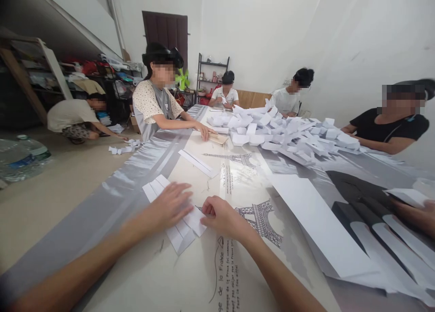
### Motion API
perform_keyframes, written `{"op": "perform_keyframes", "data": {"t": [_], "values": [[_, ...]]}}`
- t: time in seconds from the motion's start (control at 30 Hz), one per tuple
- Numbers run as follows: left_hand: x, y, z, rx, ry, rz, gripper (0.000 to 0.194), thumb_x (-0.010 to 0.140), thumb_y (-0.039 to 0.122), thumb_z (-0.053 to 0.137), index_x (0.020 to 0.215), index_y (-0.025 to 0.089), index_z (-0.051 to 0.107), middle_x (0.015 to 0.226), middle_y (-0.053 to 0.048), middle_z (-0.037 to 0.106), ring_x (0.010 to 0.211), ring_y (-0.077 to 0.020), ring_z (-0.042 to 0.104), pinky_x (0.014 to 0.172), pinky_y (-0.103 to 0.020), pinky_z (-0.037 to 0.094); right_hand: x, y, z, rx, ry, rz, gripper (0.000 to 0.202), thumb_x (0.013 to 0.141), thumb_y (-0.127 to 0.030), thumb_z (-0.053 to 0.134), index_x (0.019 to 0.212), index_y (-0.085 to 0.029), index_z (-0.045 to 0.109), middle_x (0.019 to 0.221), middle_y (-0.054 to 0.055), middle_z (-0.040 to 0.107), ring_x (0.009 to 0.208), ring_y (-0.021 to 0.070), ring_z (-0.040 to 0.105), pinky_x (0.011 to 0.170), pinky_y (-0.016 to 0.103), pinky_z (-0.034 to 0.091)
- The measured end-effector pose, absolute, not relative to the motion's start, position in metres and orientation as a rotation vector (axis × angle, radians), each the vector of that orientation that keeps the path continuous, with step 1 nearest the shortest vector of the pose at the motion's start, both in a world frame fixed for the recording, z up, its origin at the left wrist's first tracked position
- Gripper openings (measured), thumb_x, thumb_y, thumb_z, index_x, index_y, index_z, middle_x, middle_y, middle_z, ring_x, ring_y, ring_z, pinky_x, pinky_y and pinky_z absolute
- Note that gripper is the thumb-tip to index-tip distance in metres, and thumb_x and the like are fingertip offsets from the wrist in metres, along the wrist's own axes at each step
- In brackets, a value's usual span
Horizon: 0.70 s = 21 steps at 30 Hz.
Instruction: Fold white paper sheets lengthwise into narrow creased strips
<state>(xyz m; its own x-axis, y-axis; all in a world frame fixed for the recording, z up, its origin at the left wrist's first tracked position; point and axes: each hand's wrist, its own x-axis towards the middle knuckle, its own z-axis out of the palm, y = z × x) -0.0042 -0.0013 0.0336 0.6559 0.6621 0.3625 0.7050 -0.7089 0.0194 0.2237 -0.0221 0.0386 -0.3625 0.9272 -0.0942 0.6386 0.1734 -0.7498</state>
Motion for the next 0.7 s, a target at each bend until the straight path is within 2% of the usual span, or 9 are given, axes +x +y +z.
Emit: {"op": "perform_keyframes", "data": {"t": [0.07,0.17,0.27,0.37,0.47,0.53,0.7], "values": [[-0.003,-0.002,0.034,-2.964,-0.942,-0.597,0.023,0.103,0.034,0.048,0.116,0.02,0.062,0.117,-0.007,0.066,0.116,-0.0203,0.059,0.119,-0.046,0.028,0.224,-0.022,0.042,-1.404,-2.037,1.074,0.01,0.082,-0.023,0.065,0.085,-0.022,0.056,0.084,-0.001,0.059,0.073,0.0141,0.055,0.065,0.029,0.046],[0.0,-0.001,0.037,-3.035,-0.855,-0.717,0.022,0.105,0.031,0.044,0.1,0.02,0.063,0.094,-0.001,0.066,0.092,-0.015,0.063,0.12,-0.045,0.026,0.225,-0.02,0.051,-1.234,-1.974,1.155,0.012,0.085,-0.027,0.068,0.087,-0.022,0.058,0.082,-0.002,0.061,0.071,0.0135,0.056,0.065,0.028,0.048],[-0.001,0.002,0.042,-2.99,-0.837,-0.896,0.026,0.105,0.033,0.046,0.091,0.019,0.063,0.084,0.0,0.064,0.082,-0.0146,0.061,0.113,-0.04,0.034,0.227,-0.018,0.057,-1.127,-2.014,1.104,0.016,0.091,-0.036,0.064,0.084,-0.022,0.064,0.08,-0.001,0.063,0.07,0.0138,0.056,0.064,0.028,0.047],[-0.008,0.007,0.048,-3.056,-0.872,-0.872,0.028,0.104,0.037,0.048,0.092,0.02,0.067,0.082,-0.001,0.066,0.083,-0.0162,0.061,0.092,-0.031,0.045,0.231,-0.017,0.057,-1.052,-2.182,0.81,0.026,0.096,-0.035,0.06,0.073,-0.022,0.066,0.07,-0.001,0.059,0.062,0.0128,0.049,0.059,0.028,0.041],[-0.026,0.016,0.056,-3.2,-0.971,-0.746,0.026,0.103,0.037,0.051,0.096,0.022,0.071,0.085,-0.001,0.071,0.084,-0.0166,0.064,0.079,-0.026,0.044,0.24,-0.016,0.059,-0.983,-2.277,0.553,0.032,0.096,-0.03,0.06,0.066,-0.021,0.063,0.064,-0.002,0.052,0.055,0.0117,0.041,0.055,0.029,0.035],[-0.041,0.025,0.062,-3.283,-1.03,-0.736,0.025,0.101,0.037,0.054,0.096,0.022,0.074,0.09,-0.001,0.074,0.087,-0.0165,0.066,0.08,-0.025,0.044,0.248,-0.015,0.062,-0.999,-2.272,0.533,0.032,0.096,-0.031,0.06,0.066,-0.022,0.063,0.064,-0.002,0.054,0.055,0.0114,0.041,0.055,0.029,0.036],[-0.073,0.042,0.071,-3.406,-1.238,-0.86,0.03,0.095,0.043,0.061,0.089,0.019,0.078,0.087,-0.002,0.077,0.074,-0.0159,0.067,0.069,-0.023,0.046,0.262,-0.009,0.068,-1.06,-2.198,0.599,0.029,0.095,-0.036,0.063,0.07,-0.023,0.069,0.066,-0.001,0.062,0.056,0.012,0.052,0.056,0.028,0.046]]}}
